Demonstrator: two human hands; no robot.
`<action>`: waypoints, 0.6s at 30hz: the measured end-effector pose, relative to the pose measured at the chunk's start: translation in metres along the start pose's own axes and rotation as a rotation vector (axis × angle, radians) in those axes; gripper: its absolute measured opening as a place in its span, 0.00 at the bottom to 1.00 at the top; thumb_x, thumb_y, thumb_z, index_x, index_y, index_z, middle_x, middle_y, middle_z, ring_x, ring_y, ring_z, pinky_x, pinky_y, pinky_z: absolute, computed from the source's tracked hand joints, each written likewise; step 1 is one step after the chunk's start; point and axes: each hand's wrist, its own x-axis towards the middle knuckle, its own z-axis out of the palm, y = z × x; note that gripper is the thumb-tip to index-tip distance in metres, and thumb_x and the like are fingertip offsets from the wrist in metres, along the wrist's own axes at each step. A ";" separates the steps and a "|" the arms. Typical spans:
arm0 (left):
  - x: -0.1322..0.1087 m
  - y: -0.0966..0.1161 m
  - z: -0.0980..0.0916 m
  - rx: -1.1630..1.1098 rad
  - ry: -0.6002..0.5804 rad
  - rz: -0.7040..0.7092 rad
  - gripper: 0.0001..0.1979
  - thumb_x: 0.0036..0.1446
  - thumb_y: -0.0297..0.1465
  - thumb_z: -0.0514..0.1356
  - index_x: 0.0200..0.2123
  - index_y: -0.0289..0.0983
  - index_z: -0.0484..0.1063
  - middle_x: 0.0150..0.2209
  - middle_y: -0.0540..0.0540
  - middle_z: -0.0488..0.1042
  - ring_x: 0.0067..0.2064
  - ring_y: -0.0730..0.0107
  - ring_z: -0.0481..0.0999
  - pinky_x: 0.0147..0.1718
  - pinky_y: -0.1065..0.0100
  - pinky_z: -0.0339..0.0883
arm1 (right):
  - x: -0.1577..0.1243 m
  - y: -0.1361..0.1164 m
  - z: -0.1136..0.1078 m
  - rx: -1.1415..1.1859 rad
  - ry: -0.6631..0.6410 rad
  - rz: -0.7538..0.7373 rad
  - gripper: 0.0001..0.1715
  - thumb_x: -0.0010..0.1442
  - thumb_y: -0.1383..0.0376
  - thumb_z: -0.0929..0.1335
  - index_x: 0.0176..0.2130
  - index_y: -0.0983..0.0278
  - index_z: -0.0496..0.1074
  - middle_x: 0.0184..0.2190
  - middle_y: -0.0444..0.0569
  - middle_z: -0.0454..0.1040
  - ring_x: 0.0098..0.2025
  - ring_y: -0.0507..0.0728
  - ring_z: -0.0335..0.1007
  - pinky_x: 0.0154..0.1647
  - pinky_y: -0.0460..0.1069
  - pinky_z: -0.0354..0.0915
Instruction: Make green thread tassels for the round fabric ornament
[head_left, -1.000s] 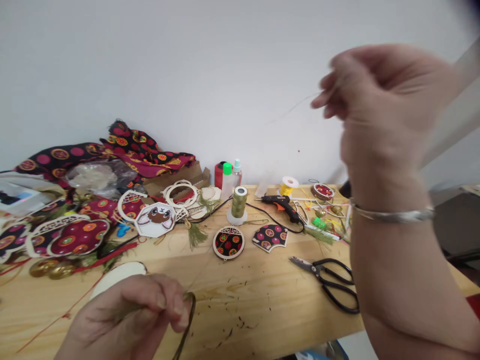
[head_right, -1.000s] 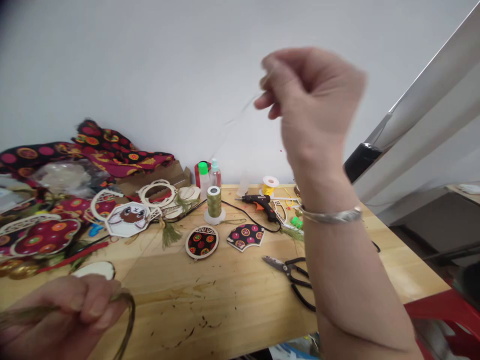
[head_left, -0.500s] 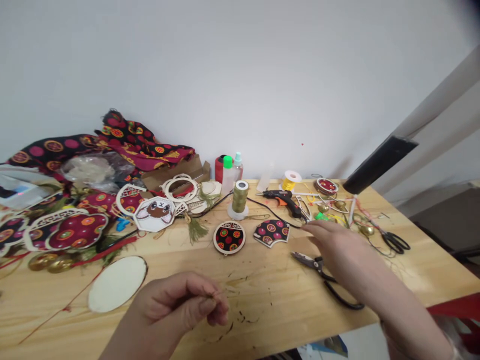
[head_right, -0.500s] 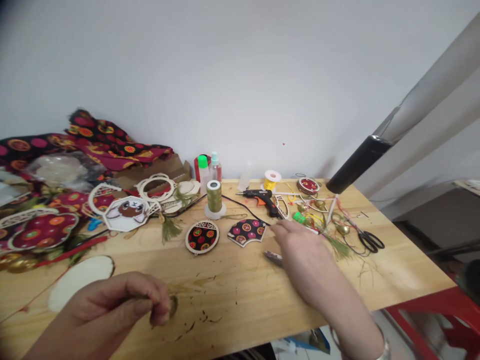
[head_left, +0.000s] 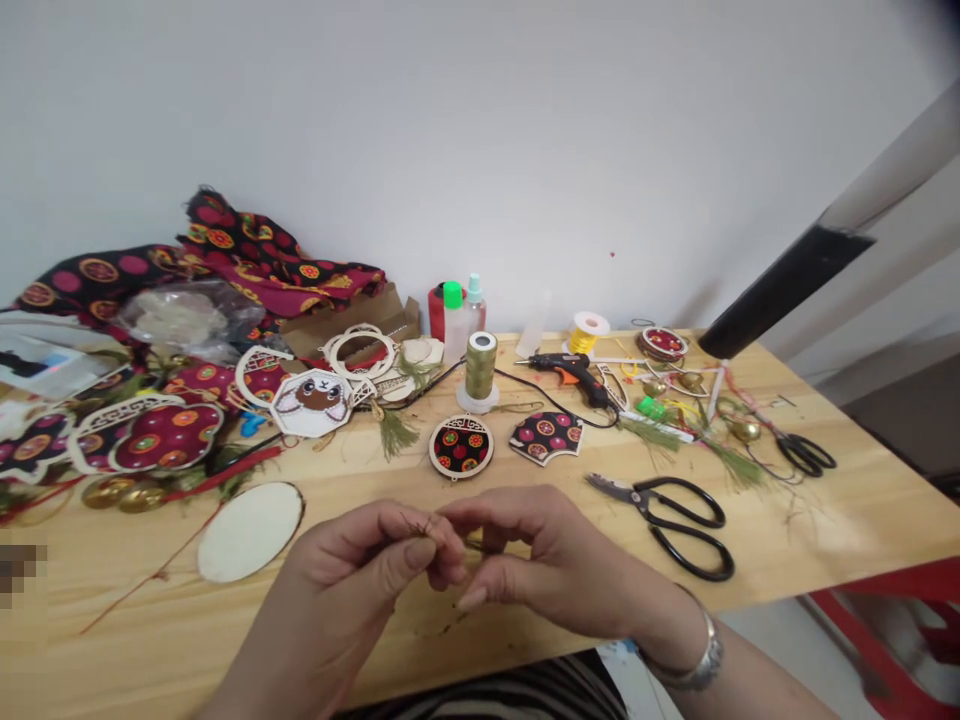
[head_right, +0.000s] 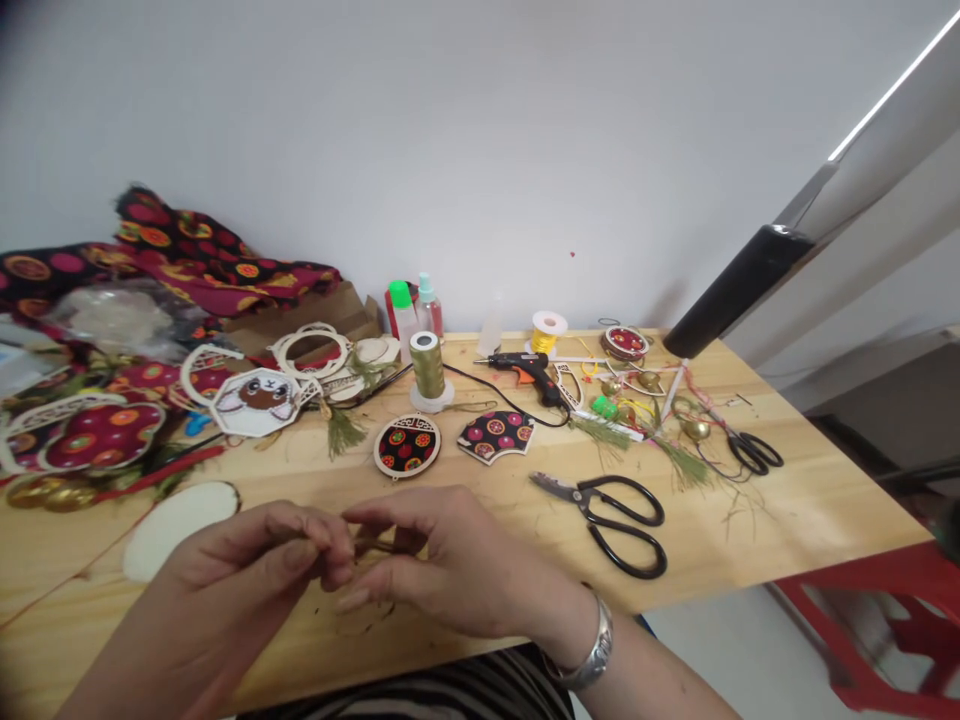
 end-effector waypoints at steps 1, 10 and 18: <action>0.001 -0.001 0.001 -0.029 0.005 -0.005 0.03 0.47 0.29 0.66 0.23 0.40 0.79 0.24 0.50 0.77 0.28 0.72 0.74 0.30 0.74 0.69 | -0.001 0.001 -0.001 -0.011 0.011 0.014 0.15 0.55 0.68 0.69 0.45 0.60 0.74 0.34 0.43 0.76 0.34 0.50 0.69 0.35 0.42 0.64; 0.008 -0.006 0.003 -0.201 0.159 -0.130 0.03 0.43 0.29 0.69 0.24 0.36 0.78 0.26 0.48 0.78 0.27 0.74 0.75 0.27 0.77 0.69 | -0.005 0.015 -0.004 -0.208 0.353 -0.065 0.06 0.56 0.68 0.68 0.30 0.66 0.77 0.24 0.44 0.75 0.26 0.47 0.66 0.27 0.41 0.60; 0.009 -0.005 0.005 -0.245 0.290 -0.164 0.08 0.38 0.31 0.71 0.23 0.35 0.78 0.27 0.48 0.79 0.19 0.83 0.66 0.17 0.81 0.61 | -0.005 0.021 -0.002 -0.291 0.464 -0.011 0.10 0.57 0.65 0.67 0.27 0.67 0.74 0.20 0.43 0.70 0.23 0.47 0.60 0.24 0.42 0.58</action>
